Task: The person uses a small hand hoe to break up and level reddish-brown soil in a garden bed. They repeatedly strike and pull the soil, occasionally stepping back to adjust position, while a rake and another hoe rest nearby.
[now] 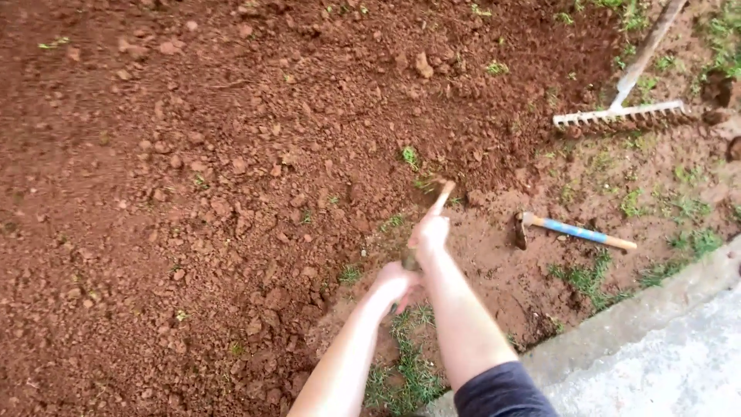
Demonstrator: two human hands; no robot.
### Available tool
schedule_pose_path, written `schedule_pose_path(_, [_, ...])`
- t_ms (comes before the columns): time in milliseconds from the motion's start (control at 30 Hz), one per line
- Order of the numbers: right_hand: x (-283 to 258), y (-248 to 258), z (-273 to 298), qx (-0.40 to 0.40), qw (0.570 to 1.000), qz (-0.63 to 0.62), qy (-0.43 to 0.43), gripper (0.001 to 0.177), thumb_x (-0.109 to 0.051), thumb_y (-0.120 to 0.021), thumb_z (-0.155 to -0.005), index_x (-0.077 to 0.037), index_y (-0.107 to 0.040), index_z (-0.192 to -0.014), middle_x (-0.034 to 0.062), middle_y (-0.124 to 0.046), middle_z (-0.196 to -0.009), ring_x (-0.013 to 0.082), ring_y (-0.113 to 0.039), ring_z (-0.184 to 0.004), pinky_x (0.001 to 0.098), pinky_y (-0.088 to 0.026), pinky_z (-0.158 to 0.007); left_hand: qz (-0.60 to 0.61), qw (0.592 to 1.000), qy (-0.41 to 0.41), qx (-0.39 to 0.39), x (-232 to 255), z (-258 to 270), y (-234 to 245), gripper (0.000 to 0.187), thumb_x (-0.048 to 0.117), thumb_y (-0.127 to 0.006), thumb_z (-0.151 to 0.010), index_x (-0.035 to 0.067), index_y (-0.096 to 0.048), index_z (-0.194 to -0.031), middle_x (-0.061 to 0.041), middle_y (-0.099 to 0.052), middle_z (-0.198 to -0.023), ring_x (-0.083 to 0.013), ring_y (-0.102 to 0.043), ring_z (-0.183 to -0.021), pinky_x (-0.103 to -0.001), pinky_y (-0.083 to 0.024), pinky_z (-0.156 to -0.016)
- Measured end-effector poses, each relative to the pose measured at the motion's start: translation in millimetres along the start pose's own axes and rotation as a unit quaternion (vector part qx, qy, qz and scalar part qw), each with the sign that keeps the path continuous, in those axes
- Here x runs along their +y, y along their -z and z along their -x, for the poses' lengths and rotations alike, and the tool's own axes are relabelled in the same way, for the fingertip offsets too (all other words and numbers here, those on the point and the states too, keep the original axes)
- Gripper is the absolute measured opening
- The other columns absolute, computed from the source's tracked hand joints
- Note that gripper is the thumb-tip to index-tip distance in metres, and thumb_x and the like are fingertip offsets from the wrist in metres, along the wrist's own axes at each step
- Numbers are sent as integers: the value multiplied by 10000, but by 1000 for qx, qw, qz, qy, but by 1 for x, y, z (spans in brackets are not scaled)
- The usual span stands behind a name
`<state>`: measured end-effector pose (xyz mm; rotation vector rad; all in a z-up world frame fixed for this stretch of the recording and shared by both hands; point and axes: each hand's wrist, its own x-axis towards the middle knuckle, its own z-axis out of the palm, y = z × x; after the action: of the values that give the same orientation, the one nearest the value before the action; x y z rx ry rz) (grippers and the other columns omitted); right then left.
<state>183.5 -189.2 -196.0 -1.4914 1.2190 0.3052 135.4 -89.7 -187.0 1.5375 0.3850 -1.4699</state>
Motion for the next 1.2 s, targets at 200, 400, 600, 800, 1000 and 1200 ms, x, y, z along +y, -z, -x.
schedule_pose_path(200, [31, 9, -3, -50, 992, -82, -81, 420, -367, -312, -1081, -70, -445, -816, 60, -392, -507, 179, -381, -299, 304, -316, -230, 41, 990, 62, 116, -49, 32, -61, 228, 196, -608, -784, -21, -674, -802, -183, -598, -464, -294, -632, -355, -385, -545, -412])
schedule_pose_path(400, [-28, 52, -52, -27, 990, -119, -77, 624, -698, -214, -970, -185, -338, -1303, 108, -386, -1078, 241, -431, -890, 447, -310, -726, -37, 996, -26, 83, 45, 20, -46, 363, 226, -611, -790, 3, -652, -1073, -156, -642, -555, -308, -652, -405, -415, -589, -459])
schedule_pose_path(600, [-39, -4, -13, 7, 989, -134, -63, 710, -753, -203, -974, -303, -225, -1522, 95, -486, -933, 130, -423, -597, 218, -472, -606, -224, 971, 19, 76, 36, 15, 1, 532, 246, -620, -801, -17, -660, -1263, -168, -691, -861, -336, -723, -911, -468, -568, -947])
schedule_pose_path(800, [-128, 17, 122, -142, 979, 48, -141, 744, -181, -364, -1093, -471, 52, -1638, 159, -342, -1352, 55, -259, -482, 214, -268, -391, 88, 981, 92, 148, 61, 119, -34, 212, 89, -544, -1009, 28, -615, -1199, 1, -593, -675, -81, -432, -365, -230, -333, -309])
schedule_pose_path(1000, [-81, 64, -17, -16, 989, -144, -24, 515, -469, -210, -1054, -259, -389, -1488, -20, -401, -725, 58, -265, -402, 190, -155, -320, -87, 987, -65, 116, 102, 43, -36, 525, 367, -650, -823, 39, -680, -1232, -175, -736, -1147, -328, -682, -1164, -480, -529, -1045])
schedule_pose_path(1200, [-53, -2, -19, 16, 990, -136, -42, 871, -730, -284, -927, -40, -459, -1429, 125, -518, -1091, 178, -499, -824, 392, -376, -816, 5, 997, -23, 71, 30, -28, 6, 184, 209, -662, -681, 26, -663, -702, -164, -585, -478, -329, -619, -418, -406, -514, -541])
